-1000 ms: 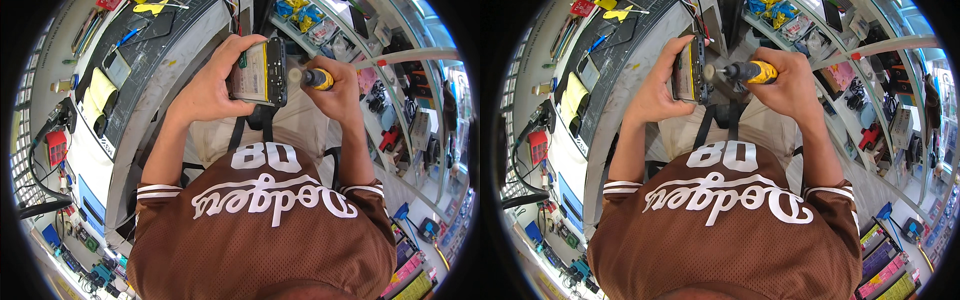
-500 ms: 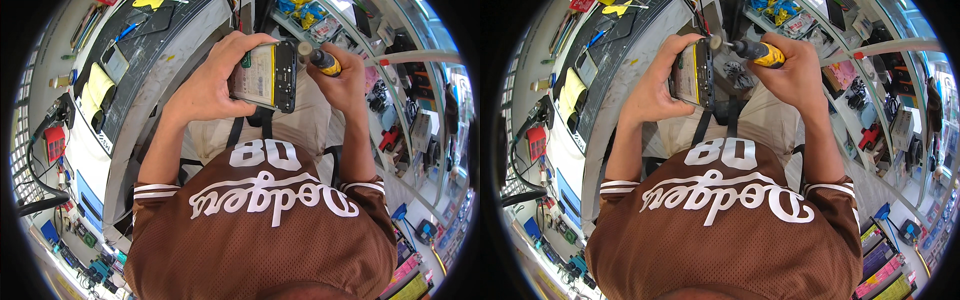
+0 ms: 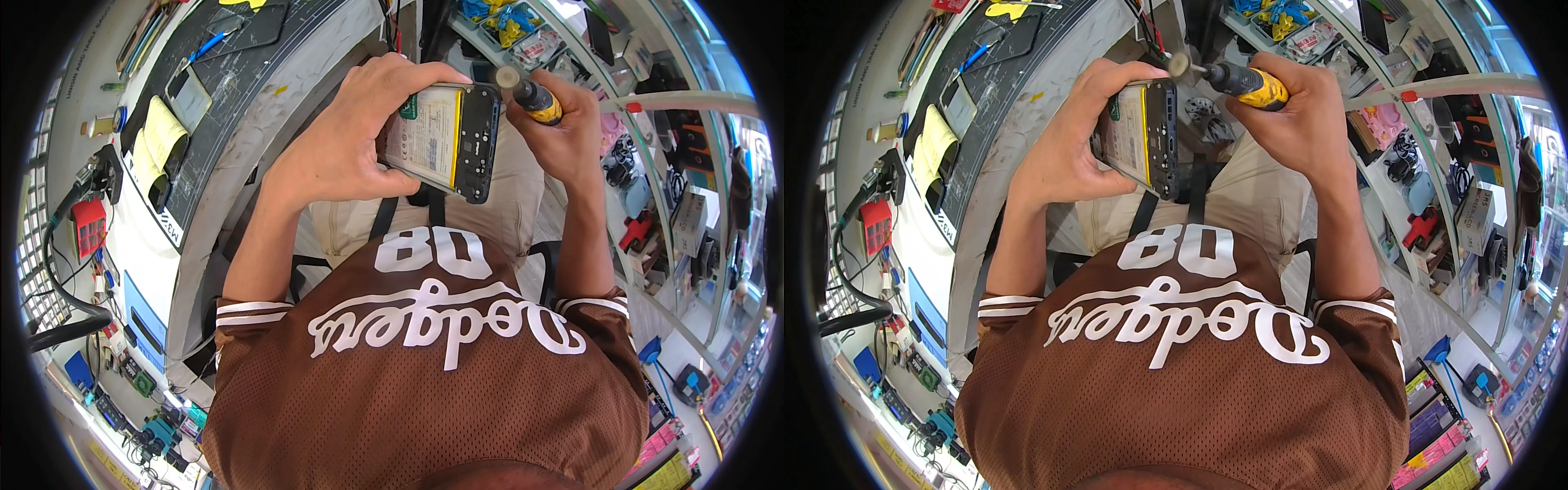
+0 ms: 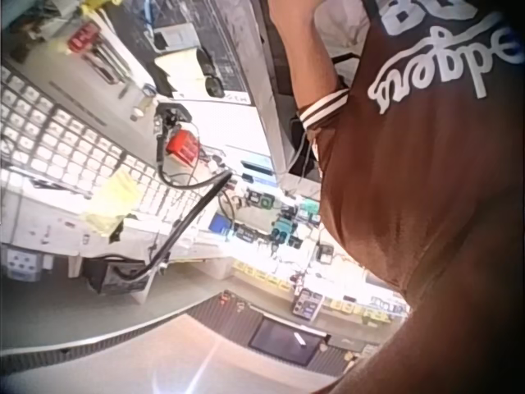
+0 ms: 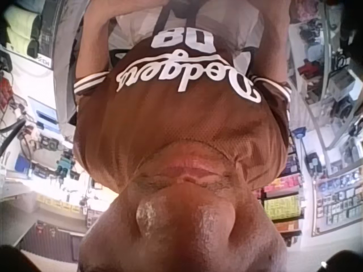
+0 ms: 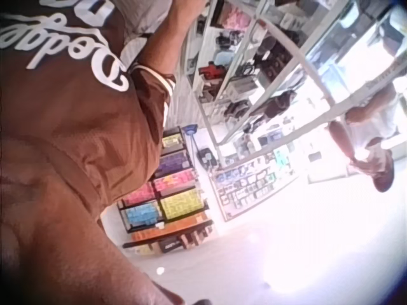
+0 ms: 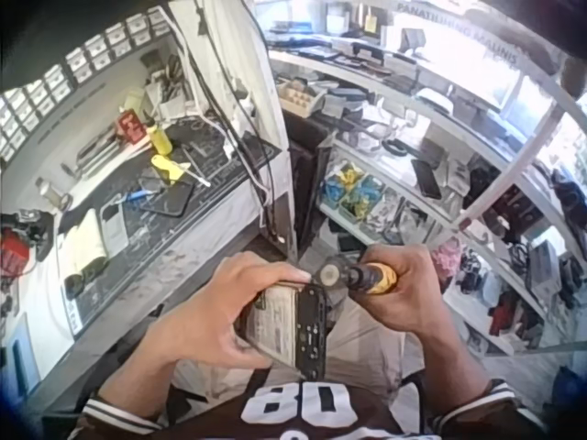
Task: The person removes the back cover of a smartphone, handles a small component, and uses a yellow heat gun to apply heat along the edges of the phone's internal frame. The phone remains open with the battery exposed.
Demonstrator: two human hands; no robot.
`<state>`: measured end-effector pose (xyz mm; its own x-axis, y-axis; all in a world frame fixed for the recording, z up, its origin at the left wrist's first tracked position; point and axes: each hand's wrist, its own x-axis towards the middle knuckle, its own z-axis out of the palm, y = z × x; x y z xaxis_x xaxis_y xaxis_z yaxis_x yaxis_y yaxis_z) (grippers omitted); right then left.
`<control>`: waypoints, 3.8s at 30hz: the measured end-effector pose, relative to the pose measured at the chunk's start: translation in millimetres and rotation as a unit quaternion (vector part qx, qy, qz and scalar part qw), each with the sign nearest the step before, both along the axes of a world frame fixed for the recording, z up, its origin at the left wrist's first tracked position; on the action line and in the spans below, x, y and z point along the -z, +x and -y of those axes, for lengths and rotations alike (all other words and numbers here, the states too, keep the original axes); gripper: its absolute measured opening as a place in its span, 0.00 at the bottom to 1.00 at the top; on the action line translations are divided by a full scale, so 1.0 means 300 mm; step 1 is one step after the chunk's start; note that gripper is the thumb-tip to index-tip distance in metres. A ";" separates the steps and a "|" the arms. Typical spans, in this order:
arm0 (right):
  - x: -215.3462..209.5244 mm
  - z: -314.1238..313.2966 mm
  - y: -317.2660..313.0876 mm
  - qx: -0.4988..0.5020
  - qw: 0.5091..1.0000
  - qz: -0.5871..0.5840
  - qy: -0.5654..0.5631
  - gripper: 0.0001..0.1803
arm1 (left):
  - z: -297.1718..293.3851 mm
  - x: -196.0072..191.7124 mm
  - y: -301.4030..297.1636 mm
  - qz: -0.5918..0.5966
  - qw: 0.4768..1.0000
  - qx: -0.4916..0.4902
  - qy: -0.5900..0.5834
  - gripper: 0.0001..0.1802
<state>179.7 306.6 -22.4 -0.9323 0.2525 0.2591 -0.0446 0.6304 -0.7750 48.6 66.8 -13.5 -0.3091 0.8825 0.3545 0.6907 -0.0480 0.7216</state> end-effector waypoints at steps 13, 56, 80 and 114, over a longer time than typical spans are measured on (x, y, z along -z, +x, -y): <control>0.047 0.142 0.051 -0.030 0.904 0.113 -0.412 0.16 | 0.030 -0.062 -0.018 -0.192 0.971 -0.045 -0.133 0.55; 0.084 0.143 0.010 -0.050 0.998 0.029 0.007 0.12 | 0.030 0.057 0.112 0.575 0.732 -0.231 0.281 0.19; 0.095 0.138 0.004 0.004 0.998 -0.013 0.068 0.11 | -0.001 0.002 0.114 0.580 0.734 -0.218 0.277 0.20; 0.089 0.115 0.008 0.032 0.996 -0.036 0.075 0.12 | 0.004 -0.038 0.145 0.617 0.695 -0.216 0.298 0.23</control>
<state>182.1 272.0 -49.2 -0.8935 0.2630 0.3640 -0.0533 0.7428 -0.6674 92.2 65.6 -2.2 -0.8935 0.4219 -0.1541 -0.3947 -0.5737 0.7177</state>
